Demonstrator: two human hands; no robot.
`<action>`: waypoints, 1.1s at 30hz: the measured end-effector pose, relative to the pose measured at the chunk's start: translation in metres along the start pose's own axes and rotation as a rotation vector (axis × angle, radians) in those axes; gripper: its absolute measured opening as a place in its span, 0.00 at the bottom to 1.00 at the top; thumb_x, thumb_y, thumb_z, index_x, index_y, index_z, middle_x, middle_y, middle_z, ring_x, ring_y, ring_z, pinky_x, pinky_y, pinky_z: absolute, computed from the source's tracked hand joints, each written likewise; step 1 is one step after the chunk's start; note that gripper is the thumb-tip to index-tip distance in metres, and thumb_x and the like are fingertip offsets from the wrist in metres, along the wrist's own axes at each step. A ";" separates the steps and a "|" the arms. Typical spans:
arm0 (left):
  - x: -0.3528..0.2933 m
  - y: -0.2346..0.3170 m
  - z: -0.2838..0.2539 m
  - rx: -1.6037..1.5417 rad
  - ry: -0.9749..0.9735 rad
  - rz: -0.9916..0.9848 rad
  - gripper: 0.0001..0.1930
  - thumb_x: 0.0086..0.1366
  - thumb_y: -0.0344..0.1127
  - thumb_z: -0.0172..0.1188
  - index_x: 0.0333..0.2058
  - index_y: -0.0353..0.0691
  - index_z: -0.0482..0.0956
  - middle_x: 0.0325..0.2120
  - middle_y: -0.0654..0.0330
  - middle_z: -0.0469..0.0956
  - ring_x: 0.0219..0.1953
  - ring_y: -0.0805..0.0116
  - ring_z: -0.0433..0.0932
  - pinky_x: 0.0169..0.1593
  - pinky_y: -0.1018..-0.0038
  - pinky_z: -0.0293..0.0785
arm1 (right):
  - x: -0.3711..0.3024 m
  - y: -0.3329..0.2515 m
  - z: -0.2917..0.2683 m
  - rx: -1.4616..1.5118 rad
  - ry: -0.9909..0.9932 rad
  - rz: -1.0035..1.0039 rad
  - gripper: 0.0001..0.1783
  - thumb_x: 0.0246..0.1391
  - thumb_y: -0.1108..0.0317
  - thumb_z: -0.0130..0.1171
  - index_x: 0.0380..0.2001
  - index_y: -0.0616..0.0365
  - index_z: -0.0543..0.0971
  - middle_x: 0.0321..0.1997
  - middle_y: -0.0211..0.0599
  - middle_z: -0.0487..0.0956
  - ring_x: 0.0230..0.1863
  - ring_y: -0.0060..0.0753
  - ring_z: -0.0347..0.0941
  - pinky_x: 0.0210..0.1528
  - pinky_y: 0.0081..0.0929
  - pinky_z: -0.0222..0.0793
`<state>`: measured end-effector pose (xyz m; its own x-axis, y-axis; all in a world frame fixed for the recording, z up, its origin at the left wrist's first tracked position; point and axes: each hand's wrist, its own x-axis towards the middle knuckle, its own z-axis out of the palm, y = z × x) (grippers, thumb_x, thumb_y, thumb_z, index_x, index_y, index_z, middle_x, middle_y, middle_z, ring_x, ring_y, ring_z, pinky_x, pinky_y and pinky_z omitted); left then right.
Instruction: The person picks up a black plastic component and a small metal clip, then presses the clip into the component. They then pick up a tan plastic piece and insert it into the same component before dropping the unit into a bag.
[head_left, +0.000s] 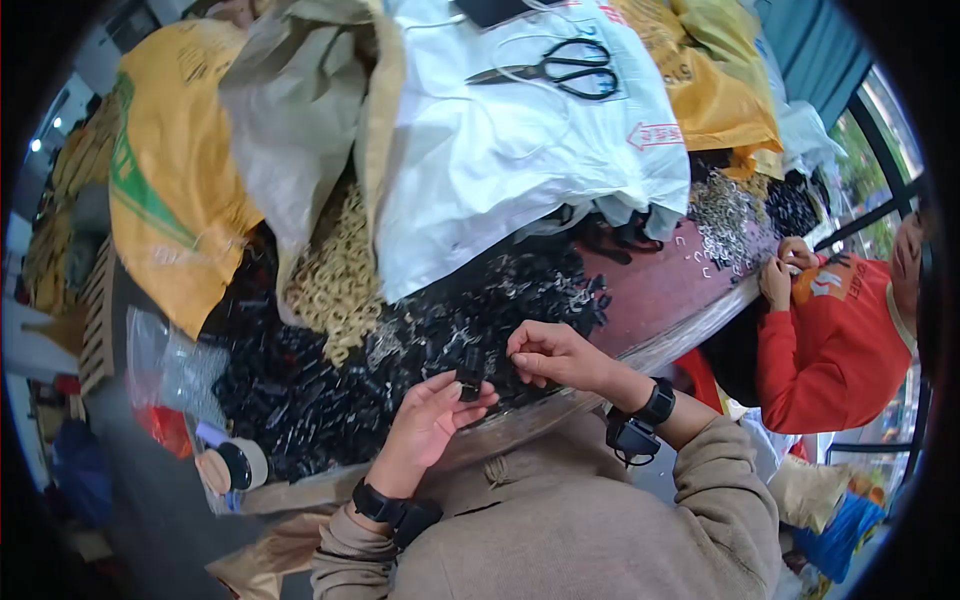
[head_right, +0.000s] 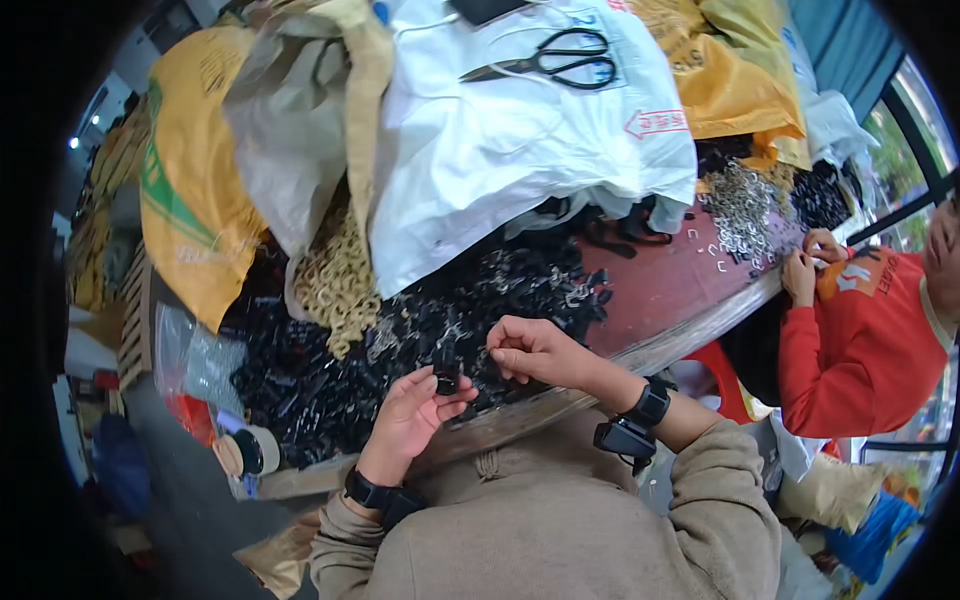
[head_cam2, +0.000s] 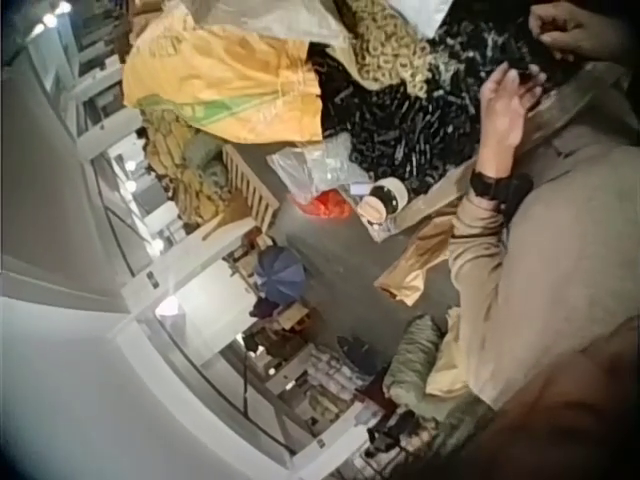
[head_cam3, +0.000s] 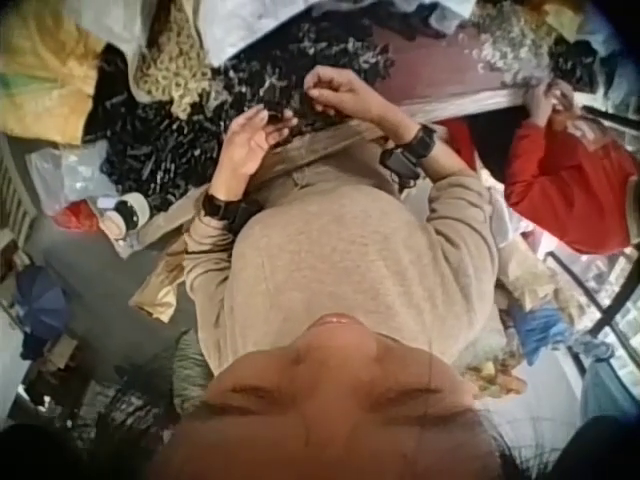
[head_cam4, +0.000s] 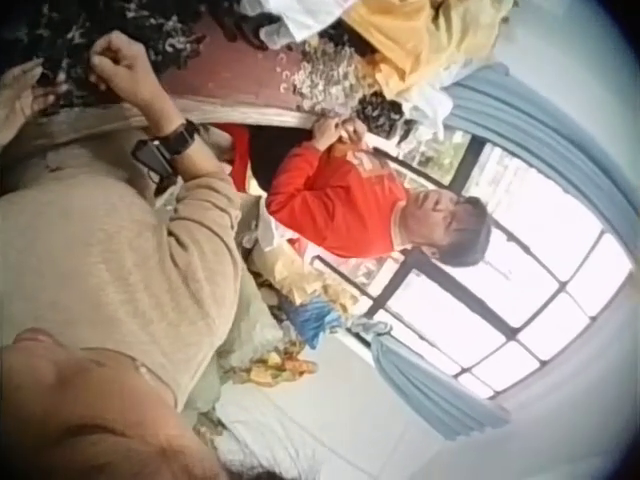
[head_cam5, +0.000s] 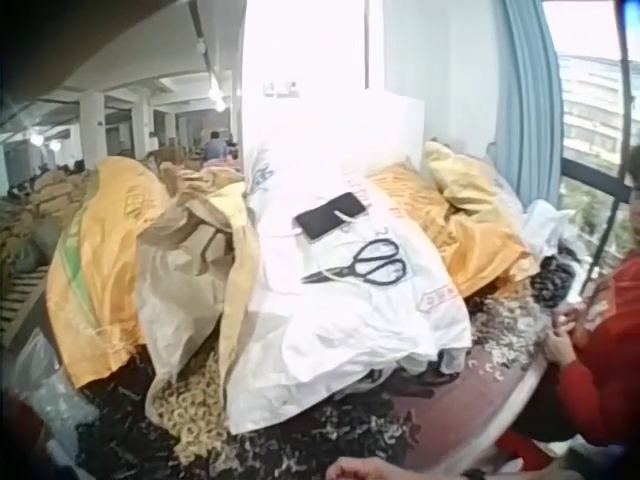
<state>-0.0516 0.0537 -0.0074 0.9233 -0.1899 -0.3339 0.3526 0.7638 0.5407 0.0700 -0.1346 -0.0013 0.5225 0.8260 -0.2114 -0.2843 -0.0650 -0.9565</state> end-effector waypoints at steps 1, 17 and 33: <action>0.002 0.001 0.001 0.007 0.016 -0.004 0.14 0.59 0.32 0.49 0.43 0.30 0.69 0.37 0.48 0.73 0.40 0.57 0.74 0.42 0.71 0.72 | -0.004 0.000 -0.006 -0.080 0.036 -0.038 0.05 0.53 0.69 0.49 0.30 0.58 0.69 0.19 0.24 0.69 0.19 0.12 0.64 0.20 0.11 0.59; -0.037 0.013 -0.028 -0.034 0.144 0.108 0.15 0.60 0.31 0.47 0.45 0.30 0.67 0.39 0.46 0.73 0.40 0.57 0.75 0.41 0.72 0.73 | 0.048 -0.021 0.024 -0.633 -0.073 -0.325 0.05 0.47 0.74 0.50 0.28 0.60 0.66 0.18 0.39 0.71 0.20 0.37 0.70 0.21 0.25 0.63; -0.061 0.016 -0.039 0.000 0.160 0.207 0.21 0.57 0.33 0.50 0.46 0.24 0.63 0.36 0.46 0.73 0.35 0.58 0.76 0.38 0.71 0.74 | 0.074 -0.009 0.049 -0.672 -0.154 -0.354 0.05 0.47 0.73 0.50 0.29 0.59 0.68 0.18 0.42 0.71 0.20 0.39 0.71 0.22 0.28 0.64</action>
<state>-0.1078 0.1019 -0.0090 0.9398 0.0703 -0.3345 0.1590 0.7763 0.6100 0.0722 -0.0455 0.0010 0.3593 0.9264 0.1128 0.4529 -0.0674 -0.8890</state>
